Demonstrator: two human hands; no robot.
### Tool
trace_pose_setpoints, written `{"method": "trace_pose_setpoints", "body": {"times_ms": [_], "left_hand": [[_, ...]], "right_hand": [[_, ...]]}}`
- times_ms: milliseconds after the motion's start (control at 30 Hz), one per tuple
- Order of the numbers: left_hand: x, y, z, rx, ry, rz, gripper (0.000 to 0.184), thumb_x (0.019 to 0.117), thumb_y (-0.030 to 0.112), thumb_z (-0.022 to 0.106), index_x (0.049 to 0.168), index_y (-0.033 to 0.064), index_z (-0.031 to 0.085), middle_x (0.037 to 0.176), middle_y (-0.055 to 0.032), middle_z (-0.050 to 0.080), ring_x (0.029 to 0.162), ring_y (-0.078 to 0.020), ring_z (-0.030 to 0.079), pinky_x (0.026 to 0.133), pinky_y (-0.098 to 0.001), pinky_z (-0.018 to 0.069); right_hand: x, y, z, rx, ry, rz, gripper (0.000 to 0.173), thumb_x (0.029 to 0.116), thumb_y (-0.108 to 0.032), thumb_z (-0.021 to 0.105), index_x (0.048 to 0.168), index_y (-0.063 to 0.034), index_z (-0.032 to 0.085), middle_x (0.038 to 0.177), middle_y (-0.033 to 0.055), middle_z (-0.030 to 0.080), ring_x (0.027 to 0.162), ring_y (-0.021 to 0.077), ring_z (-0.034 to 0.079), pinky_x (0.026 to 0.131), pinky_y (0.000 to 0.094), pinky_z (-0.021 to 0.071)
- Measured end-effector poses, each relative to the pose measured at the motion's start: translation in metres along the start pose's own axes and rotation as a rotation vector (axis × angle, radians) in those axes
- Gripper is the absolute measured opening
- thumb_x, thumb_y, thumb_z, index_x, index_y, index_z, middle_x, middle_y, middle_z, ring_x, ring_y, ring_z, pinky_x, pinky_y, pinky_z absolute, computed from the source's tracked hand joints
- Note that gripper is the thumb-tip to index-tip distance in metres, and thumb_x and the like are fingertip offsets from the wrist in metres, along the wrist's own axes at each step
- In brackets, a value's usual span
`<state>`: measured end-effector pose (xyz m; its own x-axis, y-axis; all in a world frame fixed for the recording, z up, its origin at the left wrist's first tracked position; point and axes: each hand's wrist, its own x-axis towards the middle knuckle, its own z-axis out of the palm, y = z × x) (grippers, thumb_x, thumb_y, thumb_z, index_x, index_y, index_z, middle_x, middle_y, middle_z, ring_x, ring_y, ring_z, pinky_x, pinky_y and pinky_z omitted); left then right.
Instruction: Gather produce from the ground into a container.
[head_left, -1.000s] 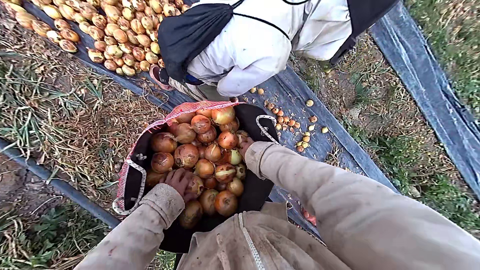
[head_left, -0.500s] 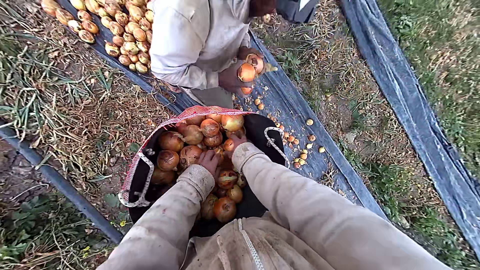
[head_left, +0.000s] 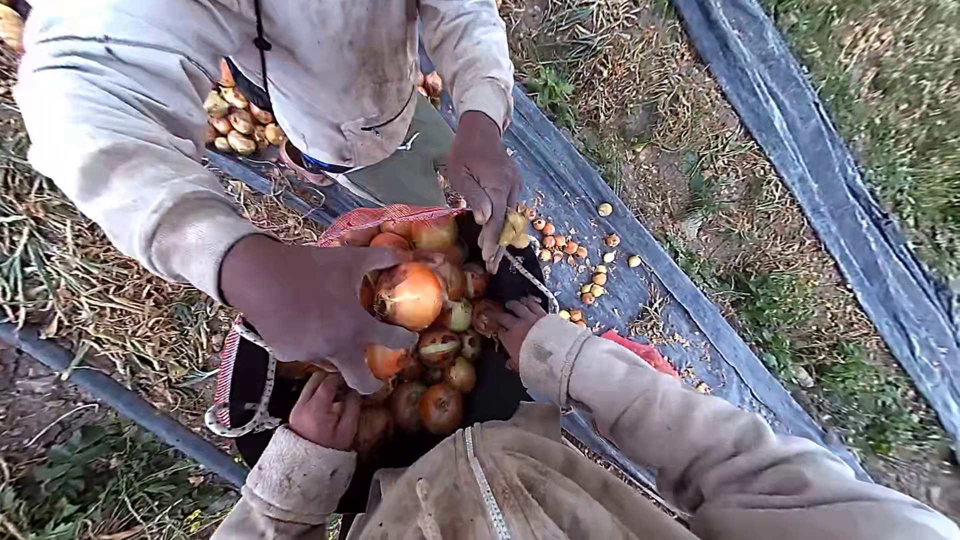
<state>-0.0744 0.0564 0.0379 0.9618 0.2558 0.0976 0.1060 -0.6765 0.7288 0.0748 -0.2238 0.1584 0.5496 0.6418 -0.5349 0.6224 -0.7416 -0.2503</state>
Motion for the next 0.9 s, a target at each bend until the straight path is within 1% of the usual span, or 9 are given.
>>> {"method": "trace_pose_setpoints", "body": {"times_ms": [67, 100, 233, 367, 500, 567, 667, 767, 900], "left_hand": [[0.008, -0.006, -0.006, -0.004, 0.075, -0.033, 0.030, 0.0898, 0.018, 0.054, 0.091, -0.0073, 0.071, 0.095, -0.0248, 0.072, 0.088, -0.0336, 0.072, 0.080, -0.0439, 0.0586], [0.012, -0.009, -0.008, -0.010, 0.085, -0.057, 0.028, 0.0897, 0.014, 0.052, 0.093, -0.0076, 0.070, 0.098, -0.0250, 0.072, 0.090, -0.0327, 0.071, 0.082, -0.0426, 0.0583], [0.029, -0.008, -0.002, 0.036, 0.058, -0.134, 0.031, 0.0889, 0.016, 0.059, 0.101, -0.0108, 0.069, 0.112, -0.0343, 0.063, 0.100, -0.0474, 0.064, 0.087, -0.0555, 0.0542], [0.039, -0.014, 0.007, 0.186, 0.136, -0.044, 0.055, 0.0903, 0.041, 0.062, 0.113, -0.0087, 0.067, 0.119, -0.0366, 0.062, 0.111, -0.0575, 0.059, 0.095, -0.0668, 0.0472], [0.050, -0.026, 0.016, 0.227, 0.079, 0.099, 0.049, 0.0909, 0.037, 0.065, 0.115, -0.0052, 0.068, 0.121, -0.0321, 0.063, 0.111, -0.0552, 0.060, 0.094, -0.0656, 0.0485], [0.052, -0.021, 0.027, 0.188, -0.050, 0.111, 0.044, 0.0914, 0.031, 0.068, 0.116, -0.0059, 0.068, 0.122, -0.0303, 0.064, 0.113, -0.0528, 0.061, 0.095, -0.0628, 0.0512], [0.046, -0.008, 0.049, 0.124, -0.273, 0.005, 0.056, 0.0874, 0.029, 0.077, 0.127, -0.0069, 0.062, 0.134, -0.0333, 0.058, 0.123, -0.0535, 0.056, 0.102, -0.0634, 0.0484], [0.036, -0.003, 0.060, 0.111, -0.241, -0.030, 0.065, 0.0774, 0.027, 0.086, 0.130, -0.0034, 0.063, 0.134, -0.0342, 0.056, 0.123, -0.0561, 0.055, 0.101, -0.0660, 0.0462], [0.038, -0.001, 0.055, 0.055, -0.302, -0.089, 0.074, 0.0699, 0.022, 0.092, 0.134, -0.0012, 0.062, 0.139, -0.0321, 0.055, 0.127, -0.0538, 0.053, 0.104, -0.0632, 0.0458]], "right_hand": [[0.027, 0.022, 0.007, -0.012, -0.421, 0.084, 0.042, 0.1015, -0.025, 0.065, 0.127, 0.0088, 0.066, 0.143, 0.0260, 0.057, 0.142, 0.0454, 0.044, 0.123, 0.0592, 0.0221], [0.040, 0.029, 0.011, 0.001, -0.481, 0.114, 0.042, 0.1001, -0.024, 0.067, 0.128, 0.0071, 0.066, 0.145, 0.0237, 0.057, 0.142, 0.0423, 0.047, 0.121, 0.0575, 0.0296], [0.065, 0.027, 0.019, 0.202, -0.051, 0.170, 0.040, 0.0927, -0.015, 0.075, 0.128, 0.0022, 0.068, 0.138, 0.0225, 0.062, 0.130, 0.0412, 0.058, 0.111, 0.0556, 0.0452], [0.120, 0.007, 0.037, 0.354, 0.324, 0.174, 0.067, 0.0855, -0.033, 0.083, 0.142, -0.0043, 0.059, 0.141, 0.0238, 0.059, 0.131, 0.0436, 0.056, 0.108, 0.0602, 0.0465], [0.140, -0.033, 0.025, 0.469, 0.098, 0.258, 0.093, 0.0797, -0.041, 0.088, 0.157, -0.0180, 0.042, 0.155, 0.0215, 0.043, 0.139, 0.0411, 0.047, 0.112, 0.0581, 0.0431], [0.149, -0.037, 0.033, 0.511, 0.049, 0.283, 0.097, 0.0791, -0.043, 0.089, 0.160, -0.0267, 0.037, 0.152, 0.0230, 0.046, 0.132, 0.0427, 0.054, 0.106, 0.0613, 0.0471], [0.163, -0.033, 0.040, 0.533, 0.058, 0.261, 0.090, 0.0839, -0.041, 0.085, 0.159, -0.0267, 0.037, 0.146, 0.0244, 0.054, 0.126, 0.0433, 0.059, 0.103, 0.0639, 0.0488], [0.166, -0.028, 0.043, 0.505, 0.016, 0.251, 0.091, 0.0855, -0.039, 0.084, 0.161, -0.0256, 0.034, 0.141, 0.0253, 0.058, 0.126, 0.0437, 0.060, 0.105, 0.0635, 0.0473], [0.148, -0.017, 0.061, 0.658, 0.029, 0.291, 0.090, 0.0843, -0.032, 0.086, 0.157, -0.0106, 0.038, 0.121, 0.0243, 0.070, 0.112, 0.0423, 0.068, 0.102, 0.0606, 0.0511]]}}
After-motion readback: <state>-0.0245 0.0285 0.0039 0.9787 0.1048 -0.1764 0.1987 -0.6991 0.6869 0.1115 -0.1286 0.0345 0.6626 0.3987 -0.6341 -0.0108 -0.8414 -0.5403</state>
